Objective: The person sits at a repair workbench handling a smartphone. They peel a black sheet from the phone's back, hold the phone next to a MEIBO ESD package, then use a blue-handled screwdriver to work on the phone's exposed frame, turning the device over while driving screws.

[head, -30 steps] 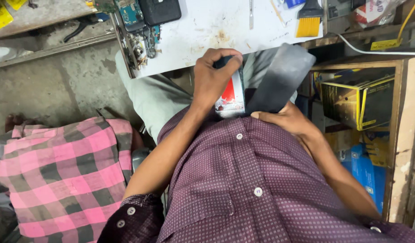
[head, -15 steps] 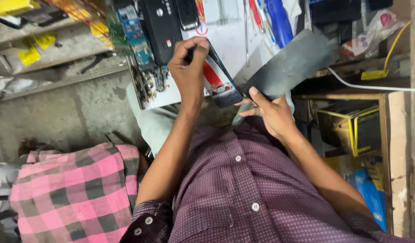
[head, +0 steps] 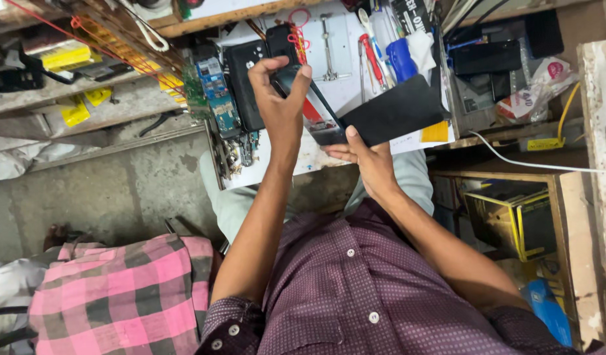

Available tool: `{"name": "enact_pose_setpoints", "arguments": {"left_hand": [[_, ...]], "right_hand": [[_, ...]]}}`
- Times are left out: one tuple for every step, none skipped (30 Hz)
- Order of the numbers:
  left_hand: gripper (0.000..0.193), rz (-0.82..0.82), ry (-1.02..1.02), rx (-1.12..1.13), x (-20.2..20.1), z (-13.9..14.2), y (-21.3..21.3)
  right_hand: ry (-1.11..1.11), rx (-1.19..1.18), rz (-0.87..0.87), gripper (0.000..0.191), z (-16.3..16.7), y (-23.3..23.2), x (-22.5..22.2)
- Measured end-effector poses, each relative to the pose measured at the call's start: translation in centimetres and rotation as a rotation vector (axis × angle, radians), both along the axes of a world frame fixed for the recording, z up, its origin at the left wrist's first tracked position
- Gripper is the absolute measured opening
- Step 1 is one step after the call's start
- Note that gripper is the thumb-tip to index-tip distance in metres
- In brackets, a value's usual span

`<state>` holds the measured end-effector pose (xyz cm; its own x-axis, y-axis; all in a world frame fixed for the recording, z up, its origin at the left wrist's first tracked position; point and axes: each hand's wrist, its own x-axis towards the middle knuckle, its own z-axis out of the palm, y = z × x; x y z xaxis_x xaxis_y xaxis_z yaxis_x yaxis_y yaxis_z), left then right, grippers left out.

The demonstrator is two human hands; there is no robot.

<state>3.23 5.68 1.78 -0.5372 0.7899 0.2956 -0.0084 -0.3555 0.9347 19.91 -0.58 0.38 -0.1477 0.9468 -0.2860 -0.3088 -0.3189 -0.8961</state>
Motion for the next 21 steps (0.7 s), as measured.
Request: {"name": "enact_pose_setpoints", "arguments": {"left_hand": [[0.055,-0.022,-0.025,-0.053,0.1,0.0,0.1],[0.066,-0.046,-0.053,-0.113,0.2,0.1,-0.3],[0.077,-0.074,-0.079,-0.175,0.4,0.1,-0.9],[0.084,-0.098,-0.087,-0.142,0.8,0.3,-1.3],[0.092,-0.122,-0.093,-0.105,1.1,0.4,-1.8],[0.099,-0.148,-0.098,-0.066,1.3,0.6,-2.2],[0.104,-0.169,-0.122,-0.128,1.6,0.7,-2.6],[0.108,-0.191,-0.149,-0.195,2.0,0.7,-3.3],[0.112,-0.214,-0.174,-0.26,2.2,0.7,-3.6],[0.112,-0.205,-0.133,-0.244,2.4,0.7,-3.8],[0.112,-0.196,-0.09,-0.226,2.6,0.7,-4.0],[0.112,-0.184,-0.045,-0.205,2.6,0.7,-4.0],[0.11,-0.193,-0.062,-0.203,2.6,0.7,-4.1],[0.109,-0.205,-0.079,-0.202,2.5,0.8,-4.1],[0.107,-0.218,-0.096,-0.201,2.5,0.9,-4.2],[0.109,-0.23,-0.118,-0.245,2.4,1.1,-4.2],[0.11,-0.243,-0.141,-0.288,2.3,1.4,-4.3],[0.112,-0.261,-0.164,-0.331,2.2,1.7,-4.3],[0.114,-0.243,-0.111,-0.329,2.2,2.1,-4.4],[0.116,-0.221,-0.057,-0.33,2.1,2.4,-4.5],[0.118,-0.197,-0.004,-0.33,2.0,2.8,-4.7]], "right_hand": [[0.003,0.006,0.0,0.041,0.0,0.1,-0.1],[0.002,0.005,-0.002,0.041,0.1,0.0,0.0],[0.002,0.002,-0.007,0.041,0.1,-0.1,0.0],[0.004,0.0,-0.015,0.04,0.1,-0.1,0.0],[0.006,0.001,-0.023,0.04,0.0,0.0,0.0],[0.01,0.004,-0.033,0.039,-0.1,0.1,-0.1],[0.017,0.004,-0.027,0.039,-0.3,0.2,-0.1],[0.021,-0.001,-0.021,0.038,-0.4,0.2,0.0],[0.025,-0.005,-0.016,0.038,-0.5,0.2,0.0],[0.023,-0.007,-0.016,0.037,-0.6,0.2,0.1],[0.022,-0.008,-0.016,0.036,-0.7,0.1,0.1],[0.023,-0.006,-0.013,0.036,-0.8,0.2,0.1],[0.025,-0.003,0.0,0.035,-0.8,0.2,0.0],[0.027,-0.002,0.009,0.035,-0.8,0.2,0.0],[0.029,0.0,0.017,0.035,-0.8,0.2,0.0],[0.035,0.006,0.017,0.035,-0.8,0.2,0.0],[0.04,0.013,0.015,0.035,-0.7,0.3,0.0],[0.043,0.02,0.01,0.036,-0.7,0.3,0.0],[0.028,0.016,0.002,0.035,-0.6,0.4,0.0],[0.014,0.01,0.0,0.035,-0.5,0.5,0.1],[0.001,0.004,-0.001,0.035,-0.5,0.5,0.1]]}}
